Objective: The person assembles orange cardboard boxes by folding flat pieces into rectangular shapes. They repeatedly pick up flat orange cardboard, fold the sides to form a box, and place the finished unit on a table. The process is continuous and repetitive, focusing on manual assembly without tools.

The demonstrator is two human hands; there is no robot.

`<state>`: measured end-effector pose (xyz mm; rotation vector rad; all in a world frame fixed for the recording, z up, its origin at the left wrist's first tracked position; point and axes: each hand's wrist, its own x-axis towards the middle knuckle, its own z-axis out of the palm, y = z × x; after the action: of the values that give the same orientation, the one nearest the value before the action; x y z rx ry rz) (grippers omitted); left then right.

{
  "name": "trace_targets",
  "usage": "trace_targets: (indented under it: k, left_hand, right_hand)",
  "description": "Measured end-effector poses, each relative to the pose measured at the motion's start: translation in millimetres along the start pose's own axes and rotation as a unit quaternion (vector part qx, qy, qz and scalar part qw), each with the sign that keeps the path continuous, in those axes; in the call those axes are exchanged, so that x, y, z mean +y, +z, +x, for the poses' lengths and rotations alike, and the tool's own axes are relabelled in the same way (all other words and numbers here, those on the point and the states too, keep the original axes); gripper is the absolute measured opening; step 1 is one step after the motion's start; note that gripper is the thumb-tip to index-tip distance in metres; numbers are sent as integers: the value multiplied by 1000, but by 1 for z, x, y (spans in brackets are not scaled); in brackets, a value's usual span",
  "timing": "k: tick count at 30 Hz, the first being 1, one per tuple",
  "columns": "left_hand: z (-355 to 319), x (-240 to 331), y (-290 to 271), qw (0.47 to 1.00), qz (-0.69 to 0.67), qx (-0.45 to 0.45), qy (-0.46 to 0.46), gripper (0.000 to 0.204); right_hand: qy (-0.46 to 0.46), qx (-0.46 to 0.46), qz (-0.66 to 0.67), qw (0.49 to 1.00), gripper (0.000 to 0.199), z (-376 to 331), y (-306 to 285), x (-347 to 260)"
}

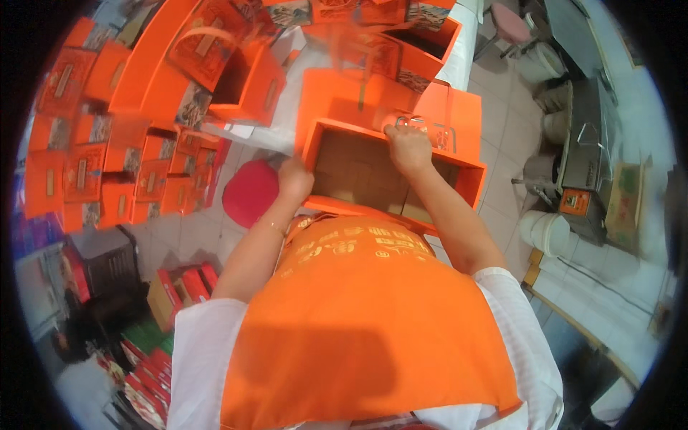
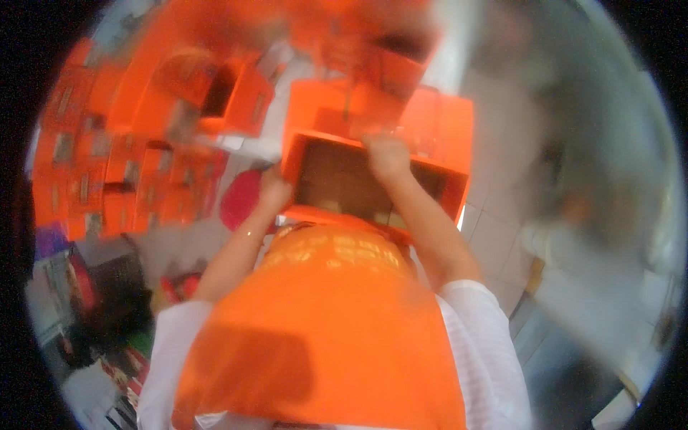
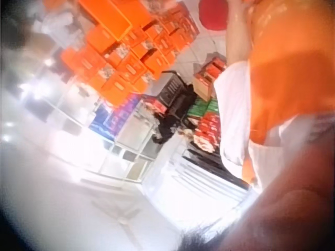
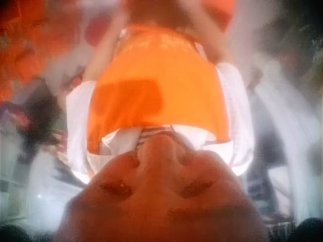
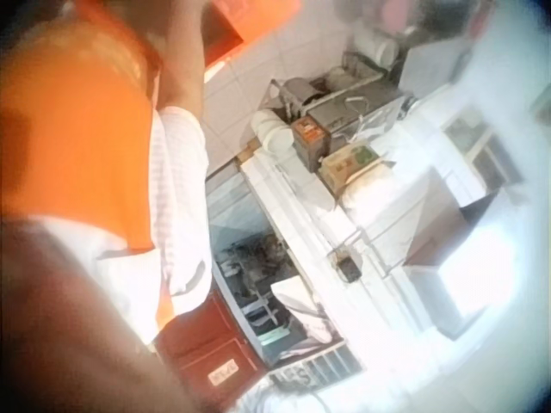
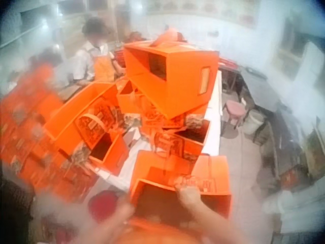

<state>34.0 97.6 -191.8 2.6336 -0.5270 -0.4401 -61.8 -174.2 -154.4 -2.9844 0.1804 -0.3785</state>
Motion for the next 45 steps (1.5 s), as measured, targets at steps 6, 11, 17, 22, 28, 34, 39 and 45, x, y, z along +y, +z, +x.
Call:
trace_targets:
  k: [6,11,17,22,28,34,39,45]
  left_hand:
    - [-8,36,-40,996,-90,1,-26,46]
    - [-39,12,-22,984,-174,27,19,49]
    - [-40,-6,-2,989,-141,34,-17,45]
    - [-56,12,-1,979,-171,103,-31,36]
    - [-70,-5,17,987,-112,100,-61,28]
    - [-64,6,-15,990,-88,14,-106,29]
    - [-101,51,-64,992,-98,65,-48,36]
    - [-153,78,-149,956,-127,255,73,51]
  right_hand:
    - [-9,17,4,1000,46,13,-15,3]
    - [23,110,50,992,74,-48,-78,-14]
    - [259,189,56,946,76,-157,-94,43]
    - [402,1,230,886,55,-232,-44,44]
    - [363,132,287,877,46,-244,-33,23]
    - [514,-164,477,693,38,-219,-69,60]
    - [474,-234,522,669,41,-224,-85,89]
    - [367,-244,599,669,49,-186,-133,76]
